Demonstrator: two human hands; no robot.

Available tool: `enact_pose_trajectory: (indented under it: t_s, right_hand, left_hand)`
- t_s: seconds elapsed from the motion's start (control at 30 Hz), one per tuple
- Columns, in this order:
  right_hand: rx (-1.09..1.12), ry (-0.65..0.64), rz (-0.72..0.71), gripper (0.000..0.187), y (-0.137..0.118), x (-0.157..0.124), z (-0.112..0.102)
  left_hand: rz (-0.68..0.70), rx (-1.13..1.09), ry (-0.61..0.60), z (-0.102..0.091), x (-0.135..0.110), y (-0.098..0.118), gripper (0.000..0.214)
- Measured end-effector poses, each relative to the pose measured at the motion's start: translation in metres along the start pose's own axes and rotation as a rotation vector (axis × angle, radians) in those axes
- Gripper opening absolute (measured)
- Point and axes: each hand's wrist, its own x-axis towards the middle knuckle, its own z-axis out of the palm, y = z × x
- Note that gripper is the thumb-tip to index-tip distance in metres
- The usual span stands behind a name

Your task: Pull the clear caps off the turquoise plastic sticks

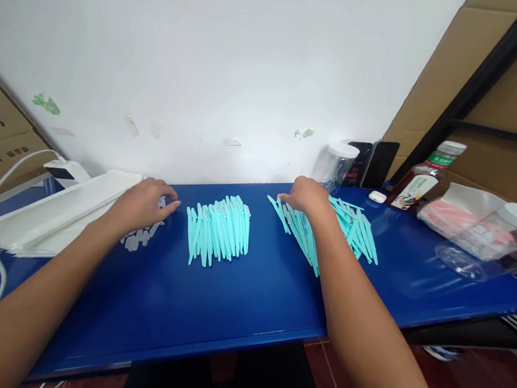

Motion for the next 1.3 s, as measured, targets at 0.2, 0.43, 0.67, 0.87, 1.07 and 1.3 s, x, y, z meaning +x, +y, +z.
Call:
enact_pose_trajectory:
  t_s: [0.2,0.43,0.67,0.87,1.07,1.3]
  right_hand:
    - [-0.173,-0.193,-0.083,0.039,-0.021,-0.005,0.015]
    - [-0.218,-0.210,-0.107,0.033,-0.035,-0.012,0.016]
    - [-0.207,-0.109,-0.141,0.029,-0.030,-0.012,0.011]
    - [0.077,0.134,-0.410,0.020,-0.041,-0.028,0.000]
    - [0.168,0.386,-0.821,0.011,-0.078,-0.063,0.014]
    - [0.188,0.441,-1.038,0.015,-0.086,-0.073,0.025]
  left_hand:
    - [0.053,-0.038,0.073,0.005,-0.002,0.010,0.033]
    - [0.096,-0.044,0.091,0.003,-0.002,0.013,0.031]
    - [0.111,-0.137,0.136,-0.002,-0.003,0.019,0.028]
    - [0.038,-0.432,0.243,-0.008,-0.007,0.040,0.030]
    - [-0.098,-0.902,0.381,-0.003,-0.017,0.077,0.039]
    - [-0.130,-1.175,0.269,0.001,-0.018,0.088,0.042]
